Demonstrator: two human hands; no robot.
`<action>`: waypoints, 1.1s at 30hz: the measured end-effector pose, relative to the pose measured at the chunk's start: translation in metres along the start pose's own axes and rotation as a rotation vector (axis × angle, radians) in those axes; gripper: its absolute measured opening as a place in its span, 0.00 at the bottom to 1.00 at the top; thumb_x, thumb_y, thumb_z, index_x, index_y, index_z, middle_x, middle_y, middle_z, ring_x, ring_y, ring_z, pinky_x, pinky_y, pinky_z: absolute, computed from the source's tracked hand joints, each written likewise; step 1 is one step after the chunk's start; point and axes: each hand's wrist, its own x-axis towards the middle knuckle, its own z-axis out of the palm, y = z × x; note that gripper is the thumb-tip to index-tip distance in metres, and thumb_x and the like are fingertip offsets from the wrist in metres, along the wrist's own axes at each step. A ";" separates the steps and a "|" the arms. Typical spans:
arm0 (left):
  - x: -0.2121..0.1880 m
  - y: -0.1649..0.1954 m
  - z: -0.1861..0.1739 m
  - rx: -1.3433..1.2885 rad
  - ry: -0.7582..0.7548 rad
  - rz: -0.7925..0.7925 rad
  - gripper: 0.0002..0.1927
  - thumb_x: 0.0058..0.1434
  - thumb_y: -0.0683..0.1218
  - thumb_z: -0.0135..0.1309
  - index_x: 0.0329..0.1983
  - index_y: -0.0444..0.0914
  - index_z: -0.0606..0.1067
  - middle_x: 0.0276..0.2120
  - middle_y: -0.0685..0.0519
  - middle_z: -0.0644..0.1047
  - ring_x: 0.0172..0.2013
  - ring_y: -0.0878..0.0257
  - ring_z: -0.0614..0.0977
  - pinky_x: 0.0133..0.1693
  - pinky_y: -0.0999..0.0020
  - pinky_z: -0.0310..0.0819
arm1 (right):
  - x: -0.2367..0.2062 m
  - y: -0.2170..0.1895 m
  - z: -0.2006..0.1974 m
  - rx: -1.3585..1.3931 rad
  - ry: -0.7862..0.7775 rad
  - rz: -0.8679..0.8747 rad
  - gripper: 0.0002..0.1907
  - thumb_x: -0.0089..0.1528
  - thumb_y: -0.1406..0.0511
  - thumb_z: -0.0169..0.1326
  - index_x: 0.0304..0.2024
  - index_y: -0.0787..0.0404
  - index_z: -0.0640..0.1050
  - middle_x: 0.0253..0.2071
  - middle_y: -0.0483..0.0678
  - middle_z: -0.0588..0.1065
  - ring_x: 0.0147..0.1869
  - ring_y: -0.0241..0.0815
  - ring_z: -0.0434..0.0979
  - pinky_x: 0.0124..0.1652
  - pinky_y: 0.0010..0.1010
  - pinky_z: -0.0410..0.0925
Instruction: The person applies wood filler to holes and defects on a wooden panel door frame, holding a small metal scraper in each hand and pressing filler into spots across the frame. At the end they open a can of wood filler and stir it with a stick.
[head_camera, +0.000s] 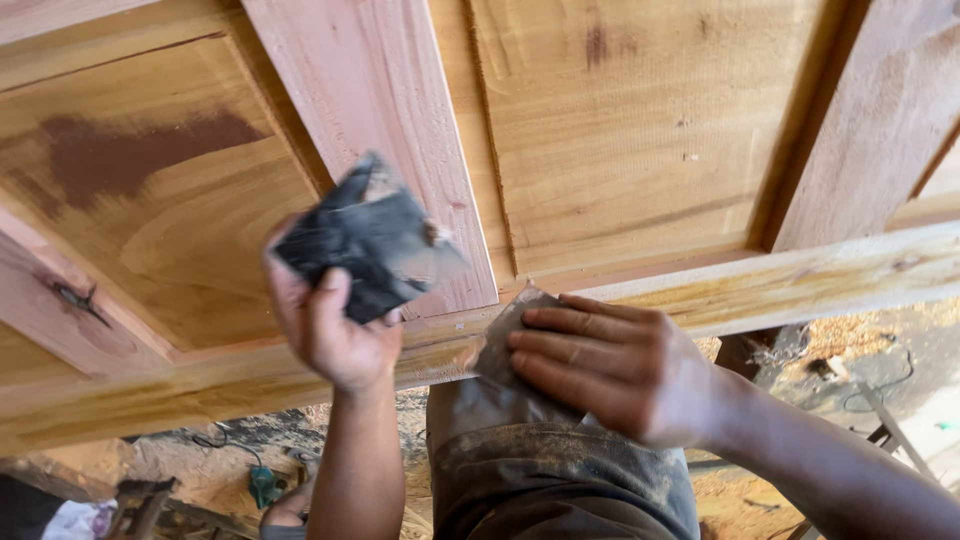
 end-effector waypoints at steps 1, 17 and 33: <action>0.001 0.001 -0.004 0.004 0.009 0.025 0.20 0.66 0.39 0.47 0.60 0.28 0.63 0.41 0.44 0.72 0.28 0.61 0.73 0.26 0.70 0.69 | -0.005 0.002 0.007 0.128 0.065 0.146 0.15 0.65 0.68 0.57 0.55 0.63 0.78 0.53 0.55 0.81 0.58 0.48 0.83 0.55 0.40 0.74; 0.000 0.008 -0.031 0.108 -0.082 -0.069 0.25 0.63 0.41 0.46 0.63 0.28 0.63 0.37 0.44 0.73 0.21 0.64 0.69 0.19 0.72 0.63 | -0.008 0.002 0.087 0.675 0.649 0.945 0.15 0.69 0.70 0.49 0.56 0.72 0.74 0.47 0.56 0.80 0.50 0.39 0.83 0.48 0.30 0.81; 0.002 0.013 -0.040 0.033 -0.094 -0.058 0.25 0.62 0.41 0.46 0.62 0.28 0.63 0.39 0.44 0.72 0.23 0.64 0.69 0.21 0.72 0.64 | -0.008 -0.030 0.086 0.130 0.466 0.822 0.09 0.66 0.72 0.53 0.47 0.70 0.78 0.23 0.53 0.79 0.20 0.38 0.81 0.19 0.28 0.70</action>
